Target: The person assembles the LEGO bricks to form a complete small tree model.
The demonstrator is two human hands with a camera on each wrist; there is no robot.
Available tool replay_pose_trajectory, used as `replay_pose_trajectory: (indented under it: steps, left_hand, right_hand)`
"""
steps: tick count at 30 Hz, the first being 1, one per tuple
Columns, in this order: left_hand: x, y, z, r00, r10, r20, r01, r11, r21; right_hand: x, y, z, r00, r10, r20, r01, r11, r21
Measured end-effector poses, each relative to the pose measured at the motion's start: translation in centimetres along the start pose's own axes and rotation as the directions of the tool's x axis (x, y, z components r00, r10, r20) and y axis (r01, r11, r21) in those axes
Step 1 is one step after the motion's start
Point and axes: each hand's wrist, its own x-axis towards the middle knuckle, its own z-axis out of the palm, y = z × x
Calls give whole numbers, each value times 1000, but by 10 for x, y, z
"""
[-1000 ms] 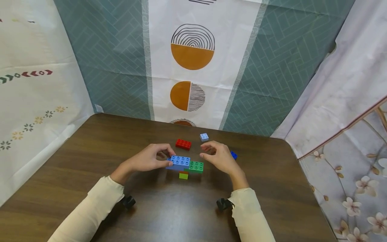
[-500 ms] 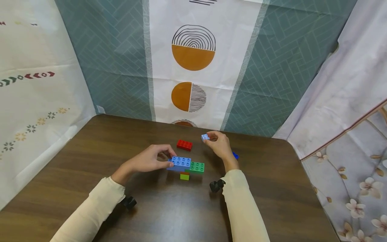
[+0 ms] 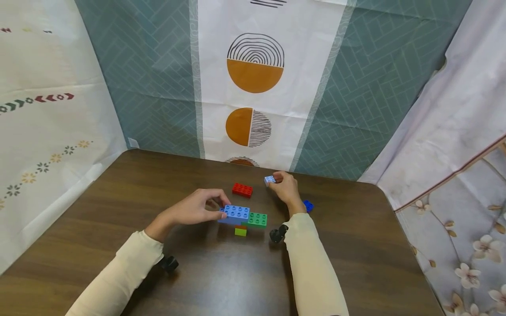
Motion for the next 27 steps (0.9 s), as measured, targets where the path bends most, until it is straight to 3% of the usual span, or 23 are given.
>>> replay_pose_trajectory:
  steps: [21, 27]
  left_hand:
    - [-4, -4, -7, 1000, 0, 15, 1, 1000, -16]
    - [-3, -2, -7, 1000, -3, 20, 3, 1000, -15]
  right_hand:
    - [3, 6, 7, 1000, -18, -18, 17, 999, -31]
    - [1, 4, 3, 997, -78, 1, 78, 997, -27]
